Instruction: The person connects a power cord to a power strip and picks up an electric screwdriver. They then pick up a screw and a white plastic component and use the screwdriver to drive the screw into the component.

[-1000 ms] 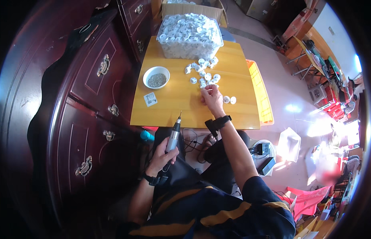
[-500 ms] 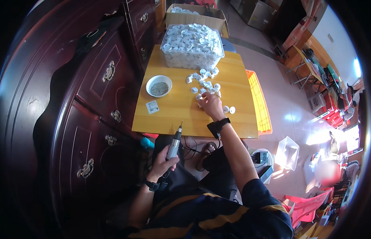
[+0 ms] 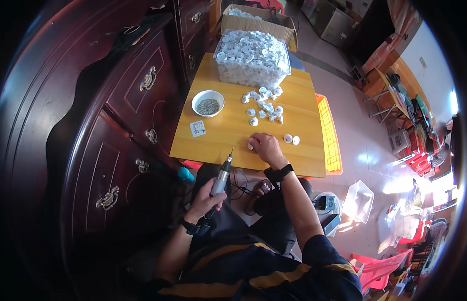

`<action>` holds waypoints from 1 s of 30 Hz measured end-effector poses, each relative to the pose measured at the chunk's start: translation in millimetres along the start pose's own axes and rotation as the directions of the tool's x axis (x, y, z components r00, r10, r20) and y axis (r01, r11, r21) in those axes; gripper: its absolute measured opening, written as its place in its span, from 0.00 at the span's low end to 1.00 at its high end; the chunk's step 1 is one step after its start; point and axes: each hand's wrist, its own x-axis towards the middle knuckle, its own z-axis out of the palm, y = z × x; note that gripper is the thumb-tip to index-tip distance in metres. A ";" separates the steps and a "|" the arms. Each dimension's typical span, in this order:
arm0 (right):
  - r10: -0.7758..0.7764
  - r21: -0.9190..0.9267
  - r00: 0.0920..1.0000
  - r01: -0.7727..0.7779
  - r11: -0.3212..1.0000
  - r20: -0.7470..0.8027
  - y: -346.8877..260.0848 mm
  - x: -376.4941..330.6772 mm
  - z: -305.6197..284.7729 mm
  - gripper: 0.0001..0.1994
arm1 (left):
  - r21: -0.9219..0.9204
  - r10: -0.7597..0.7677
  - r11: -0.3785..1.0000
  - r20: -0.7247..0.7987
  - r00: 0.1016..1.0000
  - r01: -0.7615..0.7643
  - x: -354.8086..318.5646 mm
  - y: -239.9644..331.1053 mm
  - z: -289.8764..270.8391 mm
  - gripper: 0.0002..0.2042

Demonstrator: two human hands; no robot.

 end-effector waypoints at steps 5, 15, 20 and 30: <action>0.014 0.074 0.993 -0.005 0.997 -0.120 -8.7 -1.0 4.7 0.11 | 0.011 0.006 1.000 -0.007 1.000 -0.006 -1.0 -0.8 0.8 0.19; -0.048 0.268 0.995 0.071 0.961 -0.091 -13.2 3.7 7.0 0.09 | -0.027 -0.003 1.000 -0.019 1.000 0.003 -3.3 5.1 3.4 0.21; 0.041 0.690 0.999 -0.009 0.723 -0.030 1.4 4.1 20.8 0.11 | -0.021 -0.036 0.999 -0.017 0.999 0.036 -4.9 9.5 4.5 0.21; 0.115 0.685 0.993 -0.071 0.725 -0.019 -5.5 6.7 24.3 0.10 | 0.032 -0.056 0.998 -0.009 0.998 0.056 3.9 9.9 0.5 0.21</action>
